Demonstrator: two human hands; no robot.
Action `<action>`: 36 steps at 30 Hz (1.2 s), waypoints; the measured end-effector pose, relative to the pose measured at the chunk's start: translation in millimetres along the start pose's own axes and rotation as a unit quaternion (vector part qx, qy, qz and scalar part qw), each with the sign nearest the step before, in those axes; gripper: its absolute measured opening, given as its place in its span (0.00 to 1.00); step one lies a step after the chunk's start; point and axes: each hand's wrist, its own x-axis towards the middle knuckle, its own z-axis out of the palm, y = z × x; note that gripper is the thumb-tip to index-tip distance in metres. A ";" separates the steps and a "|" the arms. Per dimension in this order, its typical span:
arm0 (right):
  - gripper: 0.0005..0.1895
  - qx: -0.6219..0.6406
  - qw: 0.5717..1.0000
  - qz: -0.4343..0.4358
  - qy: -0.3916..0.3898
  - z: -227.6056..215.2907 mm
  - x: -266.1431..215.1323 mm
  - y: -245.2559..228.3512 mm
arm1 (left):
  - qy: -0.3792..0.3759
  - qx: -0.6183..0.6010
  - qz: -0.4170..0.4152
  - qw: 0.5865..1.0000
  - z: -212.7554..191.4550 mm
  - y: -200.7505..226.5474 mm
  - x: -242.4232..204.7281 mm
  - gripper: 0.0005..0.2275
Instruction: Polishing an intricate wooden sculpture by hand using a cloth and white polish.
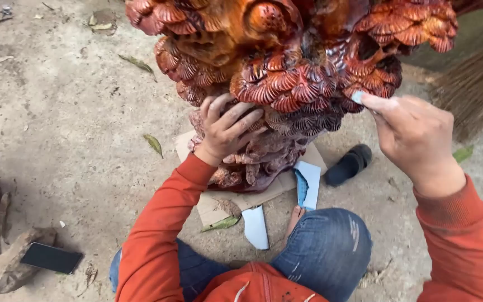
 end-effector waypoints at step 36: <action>0.09 0.059 0.996 0.047 0.038 -6.0 -6.3 -13.0 | 0.008 0.009 -0.016 1.000 21.2 -8.1 -22.8 0.16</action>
